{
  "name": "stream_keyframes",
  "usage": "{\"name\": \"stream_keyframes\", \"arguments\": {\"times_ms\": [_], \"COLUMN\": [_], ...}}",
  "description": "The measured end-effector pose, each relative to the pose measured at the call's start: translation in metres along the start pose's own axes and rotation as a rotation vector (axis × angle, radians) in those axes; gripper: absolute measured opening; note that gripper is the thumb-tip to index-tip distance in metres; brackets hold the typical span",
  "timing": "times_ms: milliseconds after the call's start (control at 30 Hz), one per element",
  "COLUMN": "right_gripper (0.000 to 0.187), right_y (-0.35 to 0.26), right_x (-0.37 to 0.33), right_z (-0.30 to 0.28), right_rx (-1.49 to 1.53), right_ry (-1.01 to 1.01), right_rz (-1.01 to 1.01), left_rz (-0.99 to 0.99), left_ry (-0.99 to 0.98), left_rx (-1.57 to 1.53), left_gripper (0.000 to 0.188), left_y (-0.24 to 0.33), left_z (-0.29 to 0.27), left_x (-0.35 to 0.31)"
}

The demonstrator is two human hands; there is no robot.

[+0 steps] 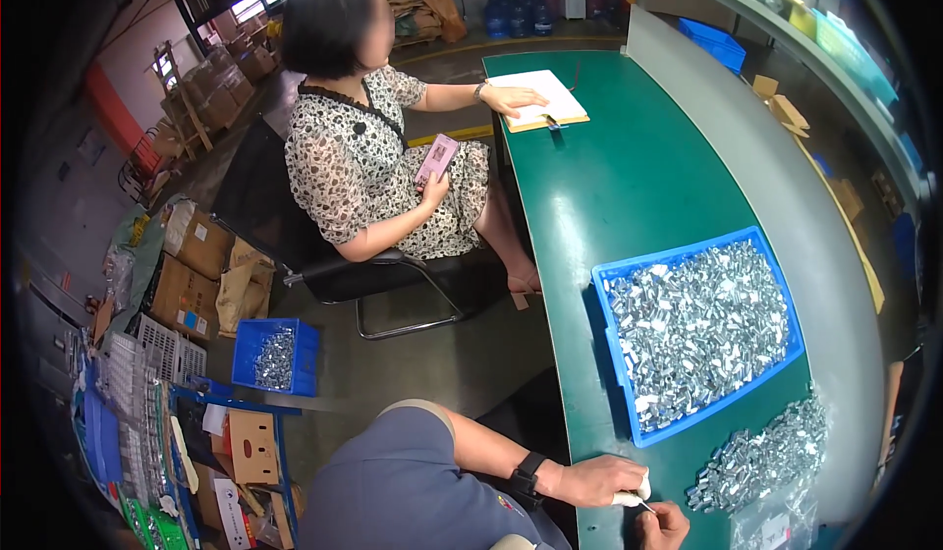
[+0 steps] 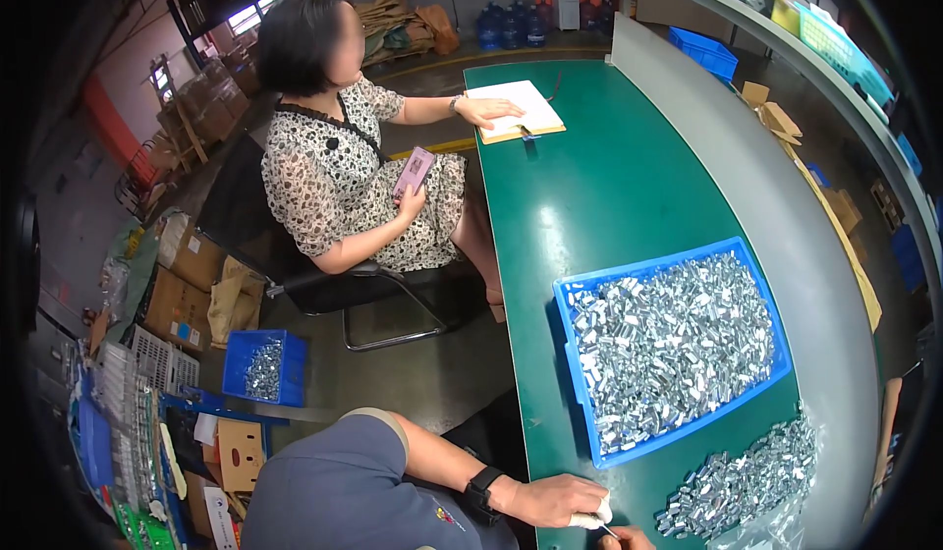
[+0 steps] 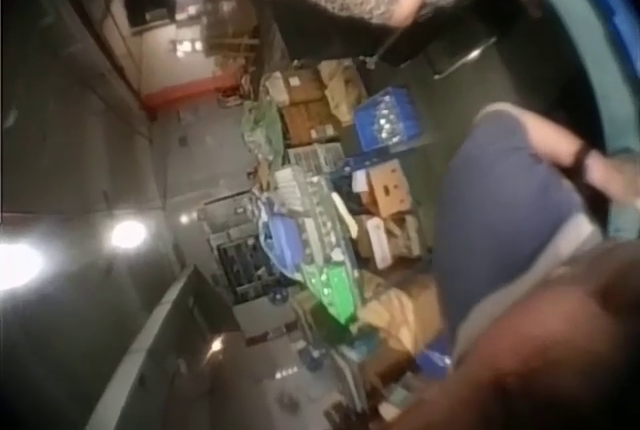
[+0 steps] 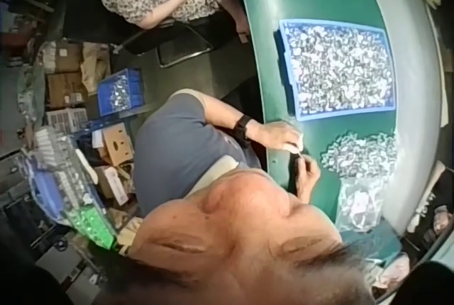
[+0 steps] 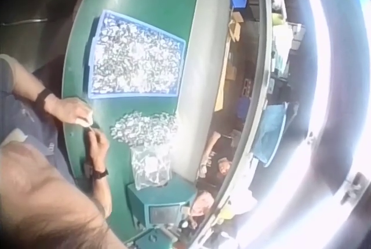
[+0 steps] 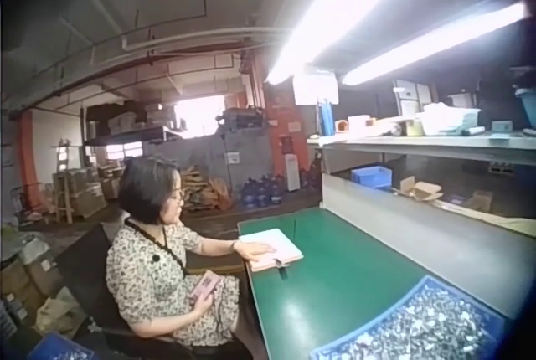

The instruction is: The person picks up a metal clip from a blue tray, slides it onto a metal rod, and then removes the clip and places it into a pile on the table.

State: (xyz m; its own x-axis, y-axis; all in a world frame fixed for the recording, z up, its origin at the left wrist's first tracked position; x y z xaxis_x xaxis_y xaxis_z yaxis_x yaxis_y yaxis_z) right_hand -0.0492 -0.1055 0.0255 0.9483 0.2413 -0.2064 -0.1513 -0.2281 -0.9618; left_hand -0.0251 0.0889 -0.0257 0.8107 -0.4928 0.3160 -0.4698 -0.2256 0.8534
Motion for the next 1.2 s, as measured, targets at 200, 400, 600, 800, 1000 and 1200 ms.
{"name": "stream_keyframes", "arguments": {"times_ms": [200,400,600,800,1000,1200], "right_gripper": [0.011,0.026,0.015,0.009,0.024,0.035], "right_y": [0.008,0.042,0.037,0.033,0.041,0.040], "right_x": [-0.007,-0.002,-0.006,-0.004,-0.007,-0.005], "right_z": [-0.003,-0.005,-0.001,-0.001,0.000,0.001], "right_rx": [-0.044,0.050,0.132,0.127,-0.013,-0.046], "right_ry": [0.012,0.114,0.069,0.112,0.118,0.098], "right_rz": [-0.177,-0.321,-0.248,-0.359,-0.307,-0.250], "left_rz": [0.039,-0.053,-0.084,-0.072,-0.061,0.028], "left_ry": [-0.019,-0.076,-0.072,-0.037,-0.032,0.010], "left_rx": [0.095,0.128,0.144,0.142,0.151,0.200], "left_gripper": [0.017,0.020,0.017,0.017,0.015,0.017], "left_y": [0.003,0.011,0.015,0.011,0.016,0.009], "left_z": [0.001,-0.002,0.001,0.002,0.001,0.003], "left_x": [0.002,0.004,0.005,0.005,0.001,0.000]}}
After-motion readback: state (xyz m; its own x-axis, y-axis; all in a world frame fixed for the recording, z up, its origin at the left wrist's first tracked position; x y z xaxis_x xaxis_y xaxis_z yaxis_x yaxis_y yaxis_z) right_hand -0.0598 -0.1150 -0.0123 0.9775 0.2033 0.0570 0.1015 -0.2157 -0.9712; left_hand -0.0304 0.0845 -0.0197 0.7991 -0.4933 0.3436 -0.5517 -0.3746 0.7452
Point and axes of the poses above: each hand's wrist, its own x-axis towards the middle knuckle, its own z-axis out of the palm, y = z × x, the point moved 3 cm from there along x, towards the middle knuckle, and after that the axes turned 14 degrees about x, right-handed, at the moved point
